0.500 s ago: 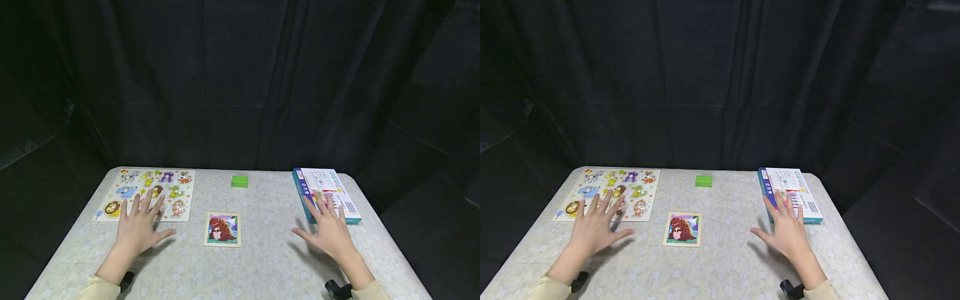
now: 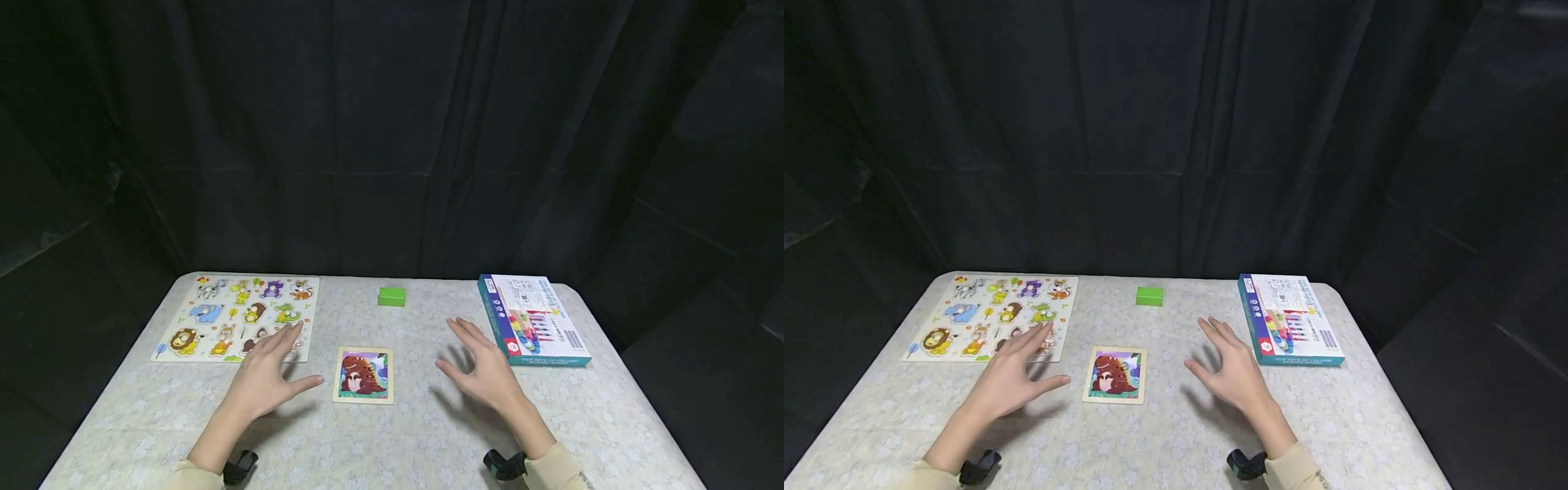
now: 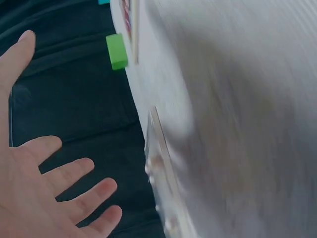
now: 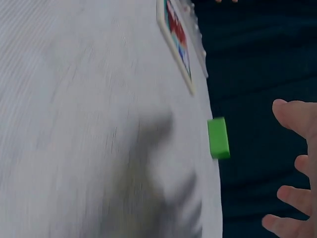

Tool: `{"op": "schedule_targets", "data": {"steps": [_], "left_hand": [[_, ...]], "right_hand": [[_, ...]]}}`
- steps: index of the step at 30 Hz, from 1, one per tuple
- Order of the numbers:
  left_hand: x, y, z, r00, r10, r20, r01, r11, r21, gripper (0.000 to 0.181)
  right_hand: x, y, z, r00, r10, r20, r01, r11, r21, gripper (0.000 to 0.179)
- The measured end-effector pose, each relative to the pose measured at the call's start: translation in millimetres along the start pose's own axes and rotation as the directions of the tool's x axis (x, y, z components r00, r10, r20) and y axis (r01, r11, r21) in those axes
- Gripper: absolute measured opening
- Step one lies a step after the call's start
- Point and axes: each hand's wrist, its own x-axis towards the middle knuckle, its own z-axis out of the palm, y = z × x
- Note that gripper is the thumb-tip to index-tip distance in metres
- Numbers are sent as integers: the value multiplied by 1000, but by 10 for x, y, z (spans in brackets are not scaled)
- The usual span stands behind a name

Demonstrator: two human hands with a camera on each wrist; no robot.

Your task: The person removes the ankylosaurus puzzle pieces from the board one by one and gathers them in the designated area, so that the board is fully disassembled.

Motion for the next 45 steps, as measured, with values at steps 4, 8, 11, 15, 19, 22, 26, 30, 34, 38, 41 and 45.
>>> {"op": "schedule_targets", "data": {"steps": [4, 8, 11, 15, 19, 22, 26, 30, 34, 38, 41, 45], "left_hand": [[35, 21, 82, 999, -41, 6, 42, 988, -147, 103], [48, 8, 147, 995, -95, 38, 102, 957, -273, 101], [53, -4, 194, 988, -129, 81, 149, 929, -338, 101], [61, -8, 245, 983, -152, 102, 179, 907, -381, 99], [74, 15, 300, 985, -140, 104, 172, 888, -426, 96], [99, 35, 372, 987, -115, 110, 153, 877, -455, 94], [133, 38, 486, 992, -71, 109, 112, 891, -439, 94], [146, 37, 567, 993, -26, 117, 69, 922, -380, 100], [171, 40, 605, 990, 4, 143, 44, 943, -330, 107], [206, 50, 624, 979, 19, 205, 46, 950, -308, 112], [209, 42, 621, 969, 42, 243, 35, 952, -304, 117], [194, 17, 614, 962, 80, 259, -2, 958, -288, 117]], "right_hand": [[83, -102, 113, 1000, -10, 10, 10, 998, 66, 79], [131, -167, 200, 1000, -5, 12, 4, 995, 103, 78], [142, -194, 251, 1000, 10, 20, -12, 993, 117, 78], [161, -217, 314, 999, 28, 33, -32, 991, 131, 76], [196, -256, 385, 998, 42, 49, -50, 984, 172, 75], [231, -296, 448, 997, 47, 64, -59, 976, 211, 73], [275, -364, 545, 994, 54, 93, -77, 962, 264, 68], [316, -436, 675, 992, 42, 120, -77, 950, 301, 60], [367, -513, 801, 990, 25, 142, -72, 939, 337, 52], [429, -603, 911, 988, -4, 152, -52, 930, 365, 45], [466, -673, 981, 985, -32, 170, -36, 924, 381, 42], [495, -737, 1045, 978, -64, 199, -22, 915, 403, 40]]}}
